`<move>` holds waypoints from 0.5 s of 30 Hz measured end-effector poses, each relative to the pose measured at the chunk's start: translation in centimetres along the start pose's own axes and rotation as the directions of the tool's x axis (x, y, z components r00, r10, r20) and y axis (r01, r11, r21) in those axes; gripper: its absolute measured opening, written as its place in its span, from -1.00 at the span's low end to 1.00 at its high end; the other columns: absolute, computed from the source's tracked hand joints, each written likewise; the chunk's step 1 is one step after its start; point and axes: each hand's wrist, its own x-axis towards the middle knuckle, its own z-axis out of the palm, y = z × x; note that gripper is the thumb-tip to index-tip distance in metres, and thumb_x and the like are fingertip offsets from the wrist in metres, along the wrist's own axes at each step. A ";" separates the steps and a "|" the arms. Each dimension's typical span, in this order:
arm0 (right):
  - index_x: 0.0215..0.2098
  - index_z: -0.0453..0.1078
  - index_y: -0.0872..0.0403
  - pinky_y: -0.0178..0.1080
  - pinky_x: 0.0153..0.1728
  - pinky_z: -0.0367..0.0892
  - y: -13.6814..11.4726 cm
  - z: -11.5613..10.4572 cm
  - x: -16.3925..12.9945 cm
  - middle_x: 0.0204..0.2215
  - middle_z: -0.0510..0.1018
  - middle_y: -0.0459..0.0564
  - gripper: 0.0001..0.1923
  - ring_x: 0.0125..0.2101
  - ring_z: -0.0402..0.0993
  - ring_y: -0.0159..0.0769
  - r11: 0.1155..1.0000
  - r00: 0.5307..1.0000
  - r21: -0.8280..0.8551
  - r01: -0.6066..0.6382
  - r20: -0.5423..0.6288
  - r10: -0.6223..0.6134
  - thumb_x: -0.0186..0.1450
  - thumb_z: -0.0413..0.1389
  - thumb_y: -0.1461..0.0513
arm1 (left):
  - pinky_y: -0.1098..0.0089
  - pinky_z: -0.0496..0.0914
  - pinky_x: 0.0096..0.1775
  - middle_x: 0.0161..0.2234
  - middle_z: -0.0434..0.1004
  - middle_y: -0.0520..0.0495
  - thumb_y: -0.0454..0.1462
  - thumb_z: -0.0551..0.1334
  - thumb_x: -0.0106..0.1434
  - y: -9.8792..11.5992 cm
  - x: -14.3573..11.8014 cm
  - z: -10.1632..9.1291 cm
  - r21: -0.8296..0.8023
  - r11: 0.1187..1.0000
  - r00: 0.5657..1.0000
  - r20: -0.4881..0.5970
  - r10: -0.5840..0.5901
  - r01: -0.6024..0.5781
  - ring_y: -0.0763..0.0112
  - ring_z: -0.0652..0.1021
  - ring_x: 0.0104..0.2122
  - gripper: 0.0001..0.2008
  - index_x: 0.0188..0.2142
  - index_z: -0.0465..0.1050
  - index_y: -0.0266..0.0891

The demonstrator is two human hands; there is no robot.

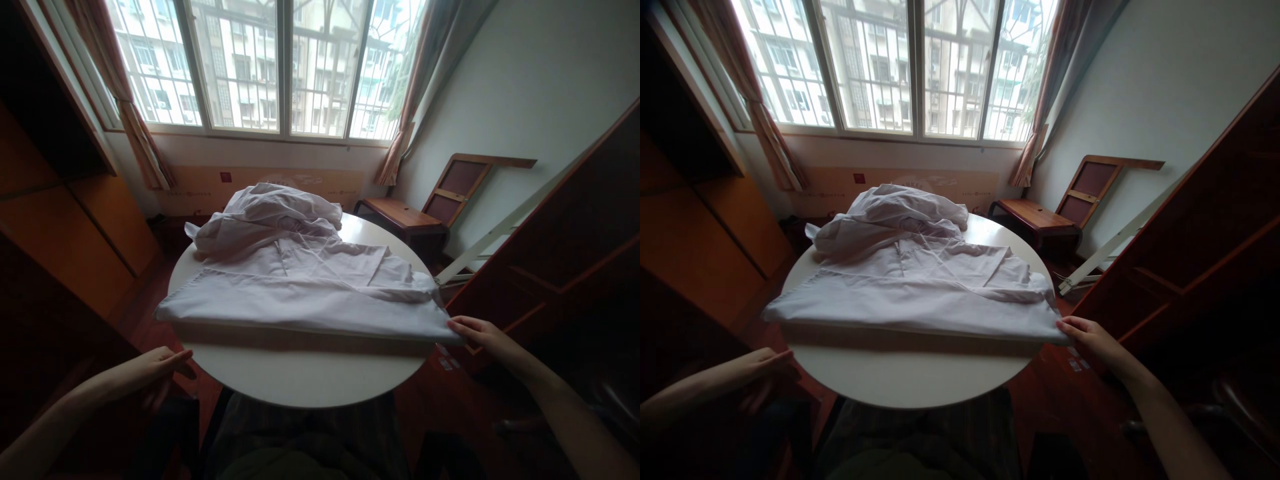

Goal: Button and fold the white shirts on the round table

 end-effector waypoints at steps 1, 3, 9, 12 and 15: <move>-0.45 0.44 0.11 -0.33 -0.53 0.18 -0.1 0.0 0.0 -0.52 0.42 -0.03 -0.58 -0.51 0.26 -0.32 1.000 1.000 0.001 0.001 0.002 -0.001 -0.01 0.15 -0.08 | 0.47 0.13 -0.68 -0.81 0.30 -0.06 0.27 -0.05 -0.02 -0.1 0.4 0.5 -0.017 1.000 1.000 0.007 0.006 -0.005 0.46 0.28 -0.80 -0.26 -0.36 0.55 -0.32; -0.44 0.43 0.11 -0.34 -0.56 0.16 -0.1 0.1 0.0 -0.53 0.41 -0.04 -0.57 -0.54 0.24 -0.34 1.000 1.000 0.010 -0.006 0.001 0.006 -0.02 0.15 -0.08 | 0.49 0.06 -0.70 -0.86 0.18 0.03 0.29 0.03 -0.10 -0.2 1.0 1.4 -0.045 0.999 0.999 -0.031 0.025 -0.026 0.53 0.18 -0.83 -0.27 -0.40 0.54 -0.32; -0.42 0.44 0.11 -0.33 -0.54 0.19 -0.1 0.0 0.0 -0.50 0.43 -0.02 -0.55 -0.51 0.28 -0.30 0.999 0.999 0.031 -0.034 -0.011 0.034 -0.06 0.17 -0.09 | 0.52 0.02 -0.67 -0.85 0.18 0.08 0.24 0.14 -0.14 0.4 0.5 2.0 -0.160 0.985 0.994 -0.100 0.055 -0.070 0.62 0.14 -0.81 -0.39 -0.56 0.46 -0.30; -0.44 0.44 0.10 -0.33 -0.55 0.18 -0.2 0.0 -0.1 -0.51 0.42 -0.03 -0.55 -0.52 0.27 -0.31 0.999 1.000 0.030 -0.023 -0.016 0.023 -0.07 0.17 -0.09 | 0.53 0.06 -0.66 -0.76 0.34 0.02 0.21 0.19 -0.16 0.7 -0.1 1.0 -0.204 0.975 0.994 -0.093 0.065 -0.083 0.58 0.25 -0.76 -0.43 -0.55 0.45 -0.30; -0.46 0.43 0.10 -0.34 -0.58 0.15 -0.5 0.2 -0.3 -0.55 0.40 -0.04 -0.57 -0.55 0.23 -0.35 1.000 1.000 0.022 -0.010 -0.007 0.010 -0.05 0.16 -0.09 | 0.55 0.08 -0.66 -0.70 0.41 -0.01 0.14 0.25 -0.15 1.1 -0.7 -0.7 -0.252 0.963 0.993 -0.084 0.079 -0.098 0.56 0.33 -0.72 -0.49 -0.50 0.46 -0.30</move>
